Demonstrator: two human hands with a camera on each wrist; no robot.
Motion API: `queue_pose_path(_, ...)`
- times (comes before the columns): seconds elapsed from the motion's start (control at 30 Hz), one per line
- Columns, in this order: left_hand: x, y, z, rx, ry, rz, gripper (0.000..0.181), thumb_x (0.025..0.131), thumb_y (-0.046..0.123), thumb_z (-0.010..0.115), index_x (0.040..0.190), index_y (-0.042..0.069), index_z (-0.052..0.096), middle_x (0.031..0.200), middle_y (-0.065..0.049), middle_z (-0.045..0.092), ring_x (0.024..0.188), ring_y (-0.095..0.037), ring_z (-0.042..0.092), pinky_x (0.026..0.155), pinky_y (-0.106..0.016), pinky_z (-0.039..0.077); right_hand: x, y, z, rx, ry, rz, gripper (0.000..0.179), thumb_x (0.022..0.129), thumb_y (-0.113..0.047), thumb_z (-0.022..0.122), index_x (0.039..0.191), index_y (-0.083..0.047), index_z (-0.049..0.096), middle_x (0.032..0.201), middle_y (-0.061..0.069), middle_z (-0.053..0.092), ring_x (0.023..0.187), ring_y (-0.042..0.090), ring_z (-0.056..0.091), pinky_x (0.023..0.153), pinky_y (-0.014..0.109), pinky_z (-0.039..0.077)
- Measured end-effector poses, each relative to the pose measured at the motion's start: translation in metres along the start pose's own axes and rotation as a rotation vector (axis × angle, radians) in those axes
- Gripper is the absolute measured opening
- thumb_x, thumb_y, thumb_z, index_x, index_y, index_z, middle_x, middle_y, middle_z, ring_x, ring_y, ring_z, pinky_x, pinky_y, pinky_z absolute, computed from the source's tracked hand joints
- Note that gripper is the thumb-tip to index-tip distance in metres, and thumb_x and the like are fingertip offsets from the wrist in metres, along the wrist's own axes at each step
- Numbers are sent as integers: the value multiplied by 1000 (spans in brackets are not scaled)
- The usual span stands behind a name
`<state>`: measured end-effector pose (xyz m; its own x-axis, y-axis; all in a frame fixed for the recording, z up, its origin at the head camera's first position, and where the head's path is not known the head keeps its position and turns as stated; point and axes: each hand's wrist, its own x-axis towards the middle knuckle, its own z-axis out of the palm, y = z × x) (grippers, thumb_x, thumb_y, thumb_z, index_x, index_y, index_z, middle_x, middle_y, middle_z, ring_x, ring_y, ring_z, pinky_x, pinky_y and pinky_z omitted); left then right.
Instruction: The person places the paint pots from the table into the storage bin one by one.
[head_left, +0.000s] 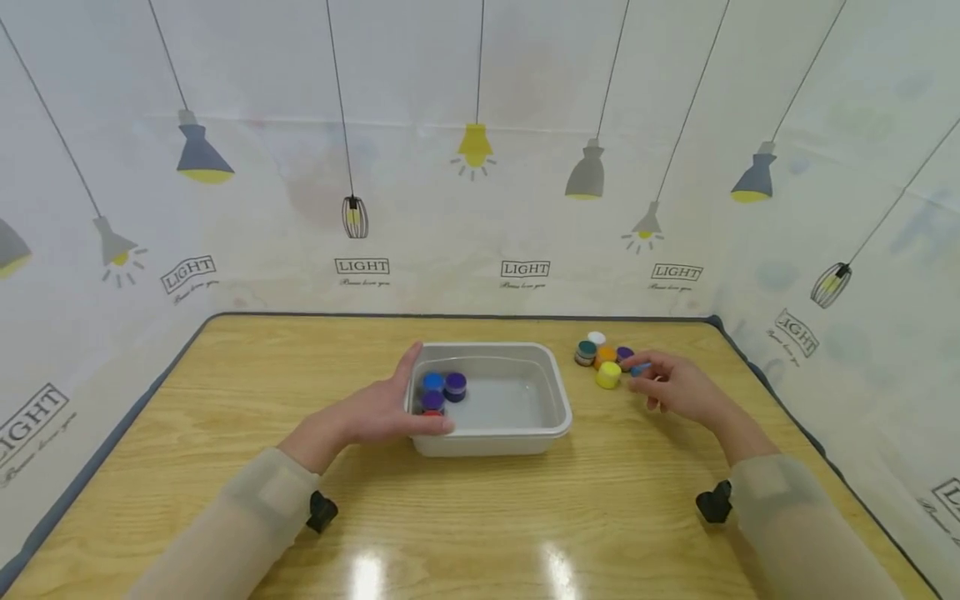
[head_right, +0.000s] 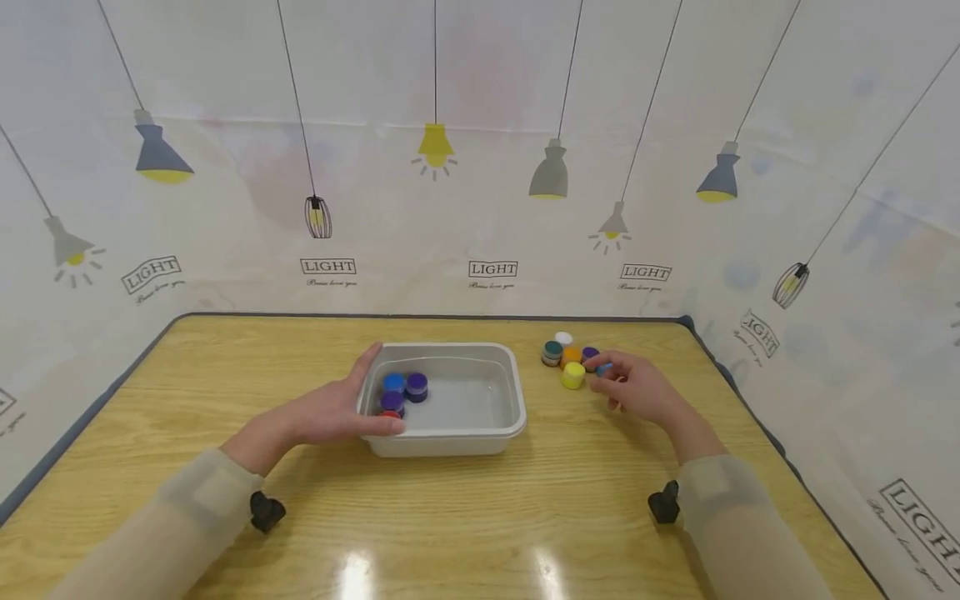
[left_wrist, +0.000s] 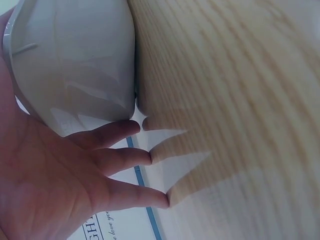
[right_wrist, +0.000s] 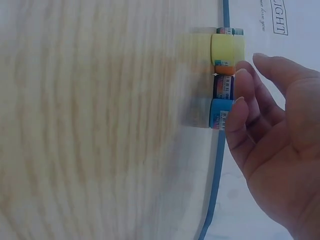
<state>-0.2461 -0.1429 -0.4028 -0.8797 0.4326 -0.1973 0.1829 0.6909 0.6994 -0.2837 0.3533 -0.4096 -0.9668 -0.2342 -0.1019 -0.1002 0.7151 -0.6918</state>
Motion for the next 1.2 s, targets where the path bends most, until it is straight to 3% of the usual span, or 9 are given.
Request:
queue_pose_path(0.3,1,1,2,-13,-7,-13,142,85,75,81,176,23,-14,172,-30,39,148,-44,54,126,-65,39,13,6,4,31,-18,38,43,113,-29,66,151,-11,61,111,18,66,77,26,61,63,35,52)
queue_pose_path(0.57,1,-1,2,-14,-6,-3,142,85,75,80,176,22,-15,172,-30,39,148,-44,53,126,-65,39,19,6,9,-16,-21,52,47,112,-31,66,152,-7,61,105,13,68,75,23,61,63,33,51)
queue_pose_path(1.0,3,-1,3,1,-3,-26,142,85,78,79,176,25,-16,173,-29,37,150,-45,52,126,-66,38,17,4,12,-17,-41,44,33,109,-32,71,131,-7,70,103,10,71,78,22,65,67,33,55)
queue_pose_path(1.2,2,-2,3,-3,-3,-22,141,85,77,79,176,25,-16,174,-30,37,151,-44,52,126,-65,38,21,0,14,-3,-48,42,47,106,-35,74,145,-13,64,116,14,68,79,22,64,69,33,56)
